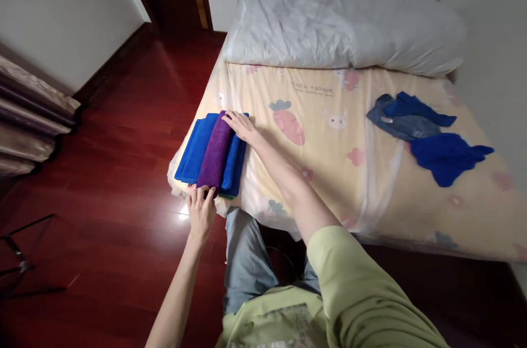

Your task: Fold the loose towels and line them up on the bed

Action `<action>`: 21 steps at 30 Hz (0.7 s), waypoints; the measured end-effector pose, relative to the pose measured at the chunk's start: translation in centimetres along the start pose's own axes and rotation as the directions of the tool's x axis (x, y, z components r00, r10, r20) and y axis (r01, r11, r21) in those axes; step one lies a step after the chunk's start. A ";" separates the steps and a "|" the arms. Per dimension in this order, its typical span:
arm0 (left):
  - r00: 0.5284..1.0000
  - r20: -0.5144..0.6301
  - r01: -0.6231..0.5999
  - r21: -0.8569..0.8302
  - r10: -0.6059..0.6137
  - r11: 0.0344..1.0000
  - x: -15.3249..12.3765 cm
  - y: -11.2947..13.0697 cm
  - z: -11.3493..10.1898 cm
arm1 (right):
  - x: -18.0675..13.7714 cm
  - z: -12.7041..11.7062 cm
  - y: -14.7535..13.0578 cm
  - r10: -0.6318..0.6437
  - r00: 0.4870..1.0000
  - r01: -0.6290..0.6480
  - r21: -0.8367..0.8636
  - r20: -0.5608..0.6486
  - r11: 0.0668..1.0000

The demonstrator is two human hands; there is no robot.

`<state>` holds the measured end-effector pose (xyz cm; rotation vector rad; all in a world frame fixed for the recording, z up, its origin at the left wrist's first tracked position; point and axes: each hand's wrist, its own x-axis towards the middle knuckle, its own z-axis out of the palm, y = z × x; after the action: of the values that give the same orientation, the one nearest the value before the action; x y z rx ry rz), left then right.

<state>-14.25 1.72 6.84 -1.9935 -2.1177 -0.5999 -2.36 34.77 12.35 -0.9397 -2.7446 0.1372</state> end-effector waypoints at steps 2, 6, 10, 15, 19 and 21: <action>1.000 -0.002 -0.030 -0.032 0.030 0.999 -1.5 1.5 -1.5 | -4.1 -0.9 0.3 0.048 0.993 -0.039 0.082 -0.109 0.996; 0.967 0.033 -0.240 -0.197 0.252 0.950 -5.1 6.7 -2.5 | -18.7 -0.7 3.2 0.252 0.937 -0.203 0.212 -0.242 0.956; 0.858 0.124 -0.437 -0.330 0.498 0.837 -5.5 13.6 -1.2 | -36.5 0.7 7.7 0.625 0.736 -0.583 0.227 -0.260 0.780; 0.721 0.170 -0.561 -0.425 0.672 0.710 -1.2 23.2 0.8 | -50.2 0.6 10.7 0.820 0.502 -0.838 0.080 -0.273 0.540; 0.636 0.222 -0.590 -0.477 0.739 0.651 3.2 31.5 3.7 | -52.7 1.0 11.2 0.848 0.453 -0.879 0.021 -0.274 0.477; 0.621 0.270 -0.567 -0.494 0.736 0.660 5.2 35.4 6.3 | -52.8 1.5 11.3 0.846 0.446 -0.880 0.030 -0.292 0.474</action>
<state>21.03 9.89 9.24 -3.1510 -1.2478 -0.4210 44.37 11.19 -1.10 -2.1550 -1.7476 -0.0056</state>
